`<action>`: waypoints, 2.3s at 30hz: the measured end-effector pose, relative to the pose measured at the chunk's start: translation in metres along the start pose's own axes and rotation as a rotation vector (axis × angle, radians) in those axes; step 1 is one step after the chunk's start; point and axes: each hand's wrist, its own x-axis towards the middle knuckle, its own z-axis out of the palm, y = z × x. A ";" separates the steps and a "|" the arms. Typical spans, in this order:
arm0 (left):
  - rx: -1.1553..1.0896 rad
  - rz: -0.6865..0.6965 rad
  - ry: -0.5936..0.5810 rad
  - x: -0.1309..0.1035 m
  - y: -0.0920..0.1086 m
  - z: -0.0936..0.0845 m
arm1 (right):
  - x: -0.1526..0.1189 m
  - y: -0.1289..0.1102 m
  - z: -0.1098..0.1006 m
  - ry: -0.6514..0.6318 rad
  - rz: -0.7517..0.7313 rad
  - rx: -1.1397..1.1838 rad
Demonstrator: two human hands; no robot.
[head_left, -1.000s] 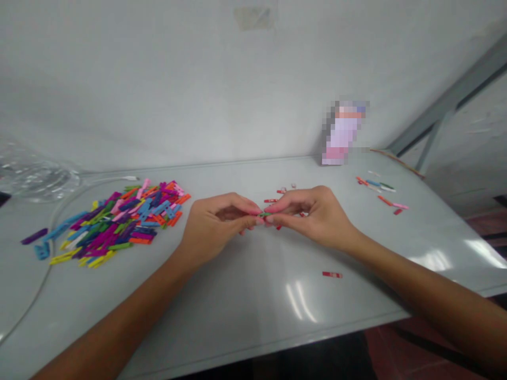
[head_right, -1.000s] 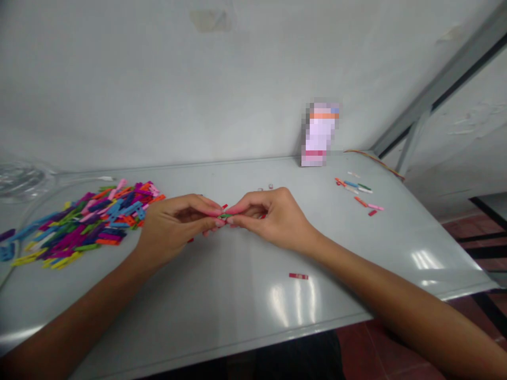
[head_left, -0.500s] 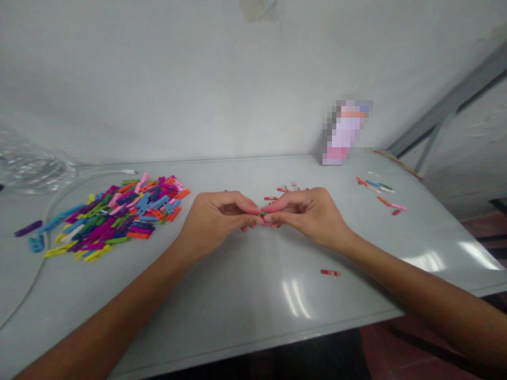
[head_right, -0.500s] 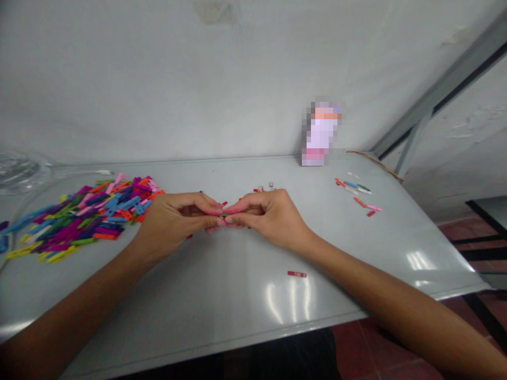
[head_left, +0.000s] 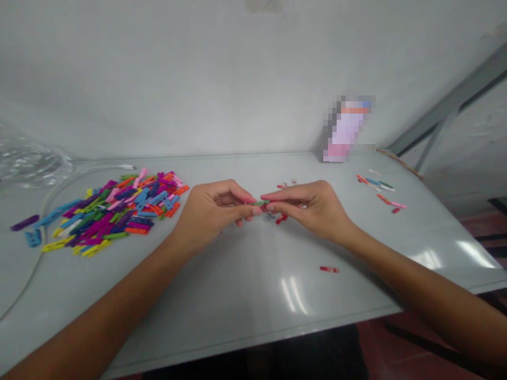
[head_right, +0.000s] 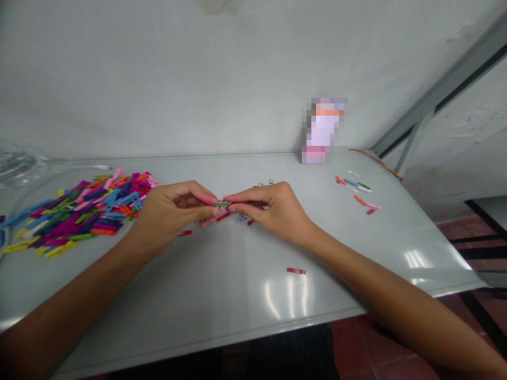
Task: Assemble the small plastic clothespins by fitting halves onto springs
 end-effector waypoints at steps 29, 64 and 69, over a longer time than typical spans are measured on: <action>0.016 0.083 0.476 0.038 -0.018 -0.061 | 0.041 -0.027 0.017 -0.198 -0.216 -0.843; -0.354 -0.124 0.153 0.021 -0.017 -0.025 | 0.047 -0.012 0.032 -0.518 -0.116 -0.680; -0.354 -0.132 0.066 0.018 -0.013 -0.021 | 0.034 -0.022 0.005 -0.367 -0.114 -0.412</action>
